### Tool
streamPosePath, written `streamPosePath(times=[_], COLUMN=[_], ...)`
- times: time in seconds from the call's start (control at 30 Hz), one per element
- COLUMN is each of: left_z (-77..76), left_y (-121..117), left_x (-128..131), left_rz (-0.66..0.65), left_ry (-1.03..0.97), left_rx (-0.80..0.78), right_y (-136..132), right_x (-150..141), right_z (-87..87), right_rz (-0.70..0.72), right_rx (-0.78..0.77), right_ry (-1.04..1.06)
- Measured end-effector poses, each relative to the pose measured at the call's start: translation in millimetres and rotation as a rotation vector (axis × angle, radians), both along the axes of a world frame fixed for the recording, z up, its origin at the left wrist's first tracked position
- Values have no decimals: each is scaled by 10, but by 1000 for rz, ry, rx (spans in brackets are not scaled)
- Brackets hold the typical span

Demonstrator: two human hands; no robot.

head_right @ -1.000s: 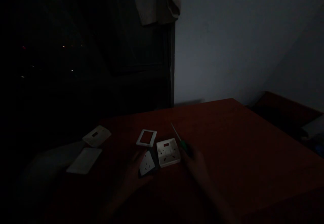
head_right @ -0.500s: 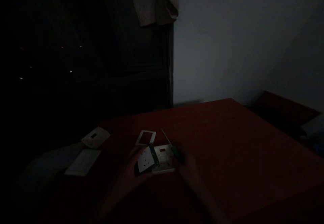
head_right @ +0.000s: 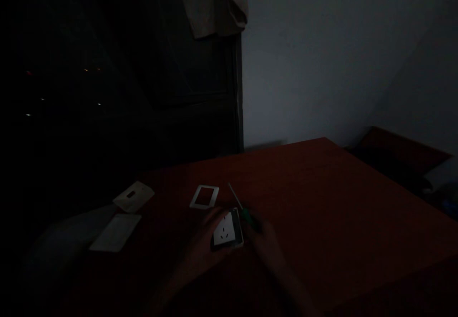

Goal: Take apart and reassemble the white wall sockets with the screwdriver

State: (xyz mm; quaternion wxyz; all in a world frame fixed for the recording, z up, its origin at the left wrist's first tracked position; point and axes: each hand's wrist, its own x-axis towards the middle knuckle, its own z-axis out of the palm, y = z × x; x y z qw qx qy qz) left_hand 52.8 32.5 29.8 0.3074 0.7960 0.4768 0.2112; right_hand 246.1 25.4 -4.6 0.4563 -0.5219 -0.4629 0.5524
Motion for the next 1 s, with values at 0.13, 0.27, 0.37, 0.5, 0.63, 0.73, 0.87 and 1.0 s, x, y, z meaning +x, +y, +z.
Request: streamPosePath(times=[0.13, 0.27, 0.37, 0.5, 0.63, 0.73, 0.87, 1.0], left_z=[-48, -126, -151, -159, -153, -140, -119, -118], left_y=[14, 5, 13, 38, 44, 36, 26, 21], left_x=[15, -5, -11, -4, 9, 24, 47, 62], left_rz=[4, -8, 2, 8, 10, 9, 21, 29], left_ry=[-11, -39, -49, -91, -127, -142, -141, -134], left_rx=[-2, -12, -33, -15, 4, 13, 14, 2], right_y=[1, 0, 2, 13, 19, 16, 6, 0], right_x=[0, -4, -5, 3, 16, 22, 20, 11], right_z=[-41, -13, 16, 2, -49, -62, -34, -8], right_rz=[-7, -11, -4, 2, 7, 1, 6, -1], right_rx=[25, 29, 50, 60, 91, 91, 89, 60], right_ry=[4, -14, -51, -87, -69, -86, -105, -140])
